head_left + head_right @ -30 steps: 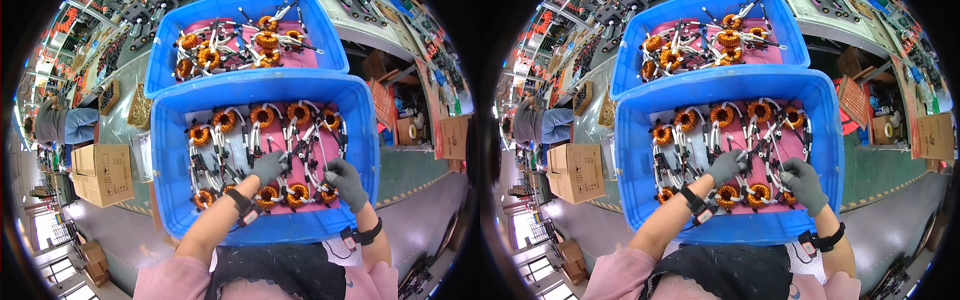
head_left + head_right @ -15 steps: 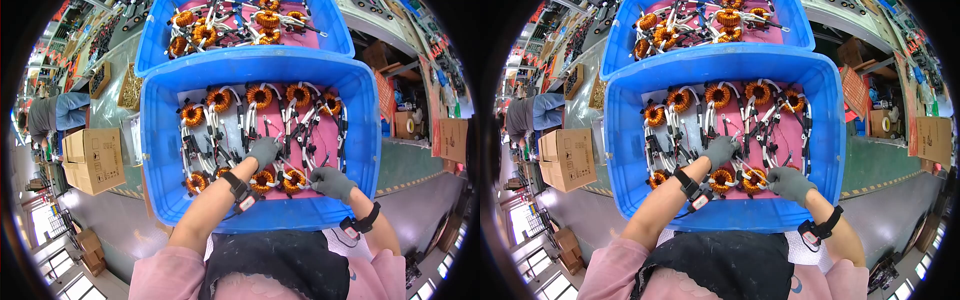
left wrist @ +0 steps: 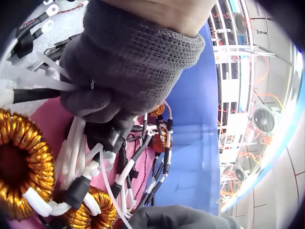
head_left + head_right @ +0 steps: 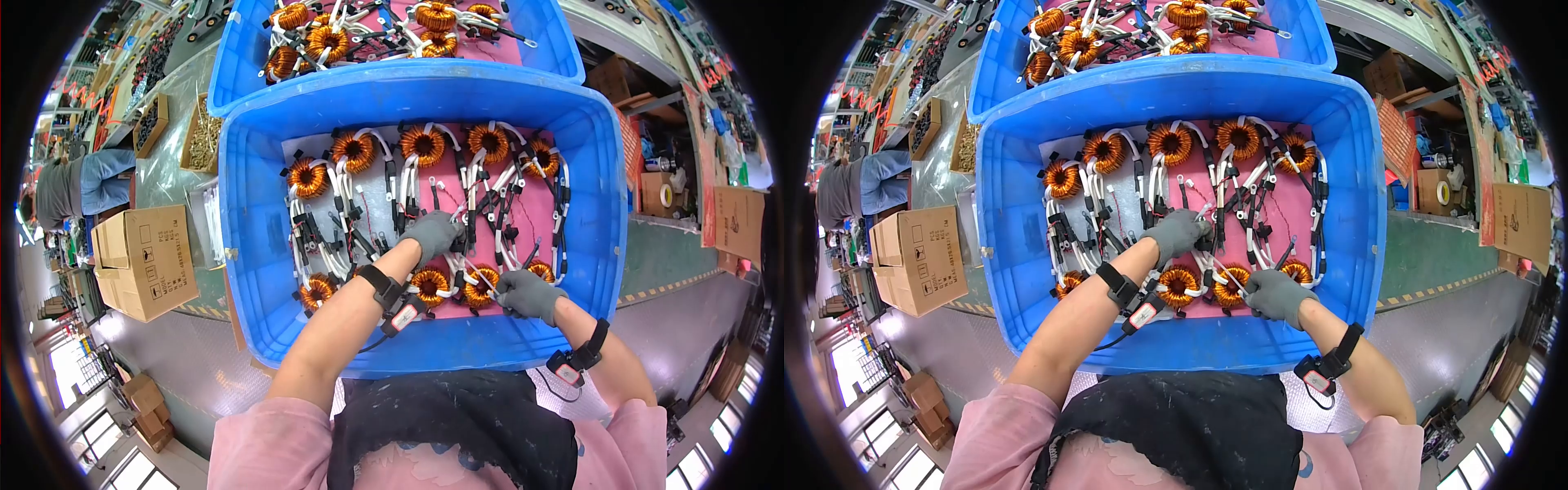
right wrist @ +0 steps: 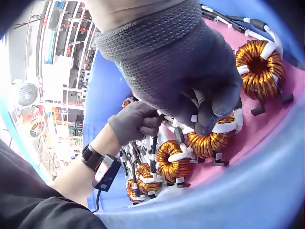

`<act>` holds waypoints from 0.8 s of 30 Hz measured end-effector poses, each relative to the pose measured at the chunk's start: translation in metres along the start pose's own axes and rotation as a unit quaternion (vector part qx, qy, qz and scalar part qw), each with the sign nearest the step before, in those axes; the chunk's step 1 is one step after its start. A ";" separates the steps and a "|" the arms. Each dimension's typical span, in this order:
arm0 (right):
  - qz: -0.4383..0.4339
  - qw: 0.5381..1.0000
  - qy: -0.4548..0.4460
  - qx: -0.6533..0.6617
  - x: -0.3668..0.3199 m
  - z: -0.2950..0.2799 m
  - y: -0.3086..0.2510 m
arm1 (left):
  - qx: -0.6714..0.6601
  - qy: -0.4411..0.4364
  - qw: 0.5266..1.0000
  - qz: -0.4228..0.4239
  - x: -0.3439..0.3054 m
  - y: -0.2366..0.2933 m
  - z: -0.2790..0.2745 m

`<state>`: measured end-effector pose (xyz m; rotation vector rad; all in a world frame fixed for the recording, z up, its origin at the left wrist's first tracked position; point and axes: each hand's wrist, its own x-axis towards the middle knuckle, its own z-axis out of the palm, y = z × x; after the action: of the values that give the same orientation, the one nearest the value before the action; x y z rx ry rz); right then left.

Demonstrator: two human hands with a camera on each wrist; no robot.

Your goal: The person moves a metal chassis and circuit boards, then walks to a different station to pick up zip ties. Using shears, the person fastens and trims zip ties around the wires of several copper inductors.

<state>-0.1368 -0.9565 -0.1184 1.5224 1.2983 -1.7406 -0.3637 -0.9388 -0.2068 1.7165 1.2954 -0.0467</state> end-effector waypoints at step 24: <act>0.032 0.998 -0.052 -0.029 0.005 -0.006 -0.018 | -0.327 0.172 0.927 -0.064 -0.033 0.005 0.021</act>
<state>-0.1503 -0.9420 -0.1161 1.4073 1.2238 -1.7042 -0.3649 -0.9772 -0.1974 1.0867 1.4603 0.5746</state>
